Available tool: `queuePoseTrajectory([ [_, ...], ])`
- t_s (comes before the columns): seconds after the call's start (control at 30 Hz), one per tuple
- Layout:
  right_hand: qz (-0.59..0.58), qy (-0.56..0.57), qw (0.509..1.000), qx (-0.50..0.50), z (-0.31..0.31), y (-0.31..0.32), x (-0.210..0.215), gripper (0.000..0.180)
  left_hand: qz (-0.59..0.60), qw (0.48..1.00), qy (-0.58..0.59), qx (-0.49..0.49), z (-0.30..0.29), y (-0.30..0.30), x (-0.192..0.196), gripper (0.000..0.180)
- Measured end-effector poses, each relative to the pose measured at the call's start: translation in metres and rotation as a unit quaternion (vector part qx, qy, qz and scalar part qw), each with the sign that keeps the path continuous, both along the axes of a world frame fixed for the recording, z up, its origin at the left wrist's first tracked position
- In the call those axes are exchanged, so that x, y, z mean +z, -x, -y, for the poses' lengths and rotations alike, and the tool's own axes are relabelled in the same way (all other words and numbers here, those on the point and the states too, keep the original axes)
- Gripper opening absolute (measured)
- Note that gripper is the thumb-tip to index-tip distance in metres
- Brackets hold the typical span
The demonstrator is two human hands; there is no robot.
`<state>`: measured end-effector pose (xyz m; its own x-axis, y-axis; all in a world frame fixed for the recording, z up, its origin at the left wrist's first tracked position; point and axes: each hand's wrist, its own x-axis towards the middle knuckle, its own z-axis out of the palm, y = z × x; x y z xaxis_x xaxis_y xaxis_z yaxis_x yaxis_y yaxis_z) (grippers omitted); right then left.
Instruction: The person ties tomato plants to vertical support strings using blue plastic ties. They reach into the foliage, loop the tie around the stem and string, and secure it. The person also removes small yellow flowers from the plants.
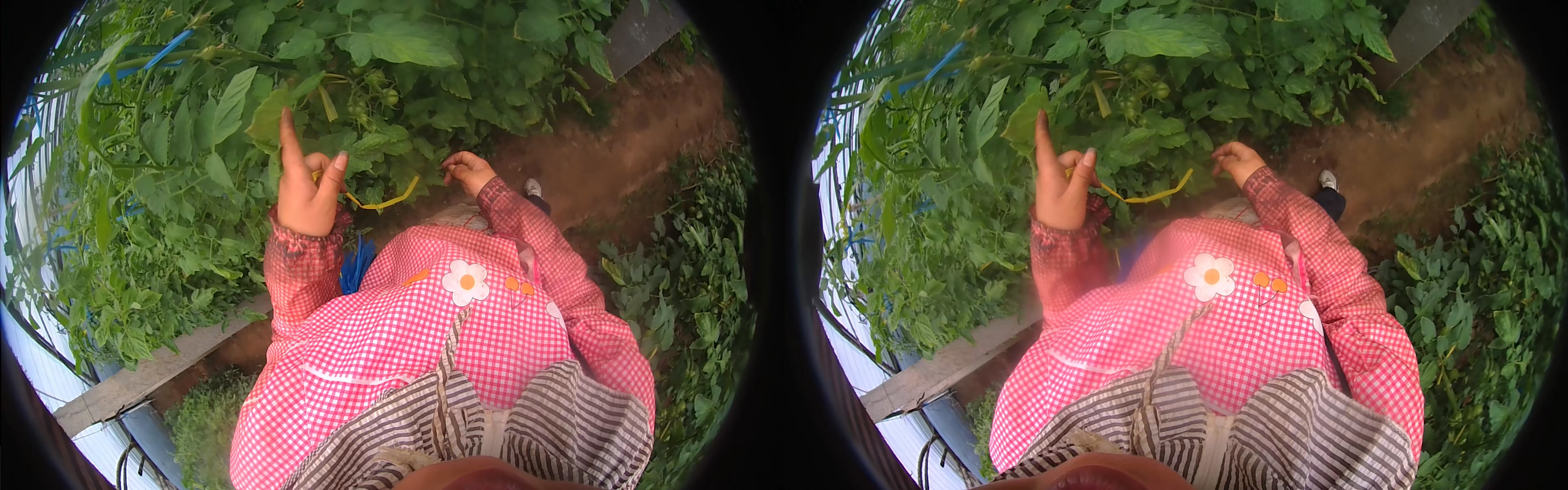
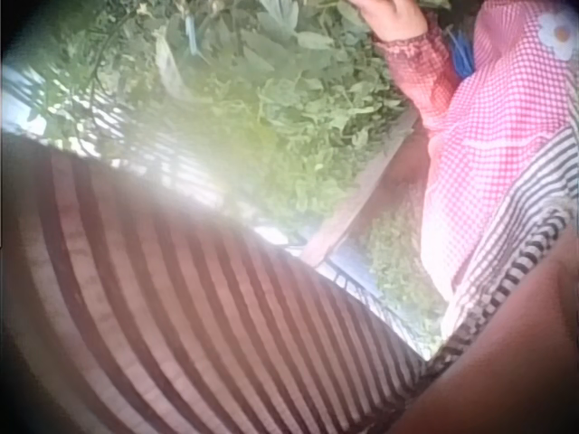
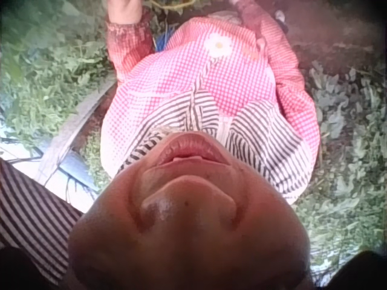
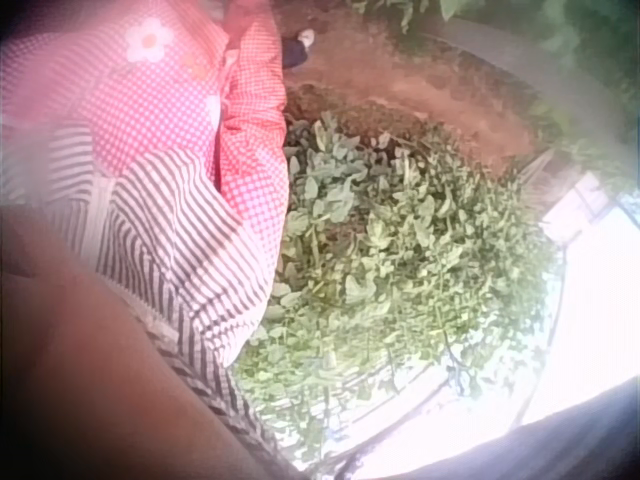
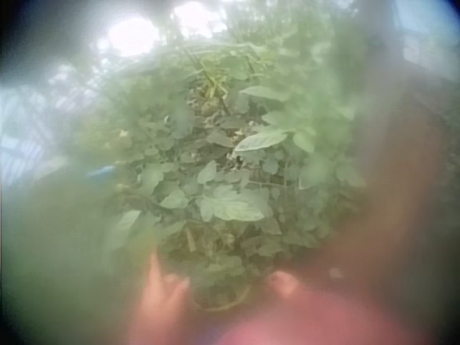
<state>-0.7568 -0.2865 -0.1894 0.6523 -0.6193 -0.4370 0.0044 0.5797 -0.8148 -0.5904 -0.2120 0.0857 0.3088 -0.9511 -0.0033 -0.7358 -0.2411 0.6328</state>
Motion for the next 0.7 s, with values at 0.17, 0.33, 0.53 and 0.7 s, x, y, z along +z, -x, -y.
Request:
queuePoseTrajectory([
  [0.17,-0.017,0.023,1.000,0.010,0.002,-0.003,0.010,0.020,0.007,1.000,0.006,-0.002,-0.001,-0.002,-0.002,0.083],
  [0.33,-0.018,0.049,0.999,0.003,0.010,-0.008,0.020,0.020,0.002,1.000,0.010,-0.007,-0.003,-0.004,-0.003,0.084],
  [0.53,0.029,0.057,0.998,-0.005,0.021,-0.020,0.027,0.019,-0.002,1.000,0.018,-0.016,-0.005,-0.005,-0.007,0.085],
  [0.7,0.017,0.114,0.993,-0.009,0.031,-0.042,0.050,0.019,-0.001,1.000,0.013,-0.015,-0.006,-0.004,-0.009,0.084],
])
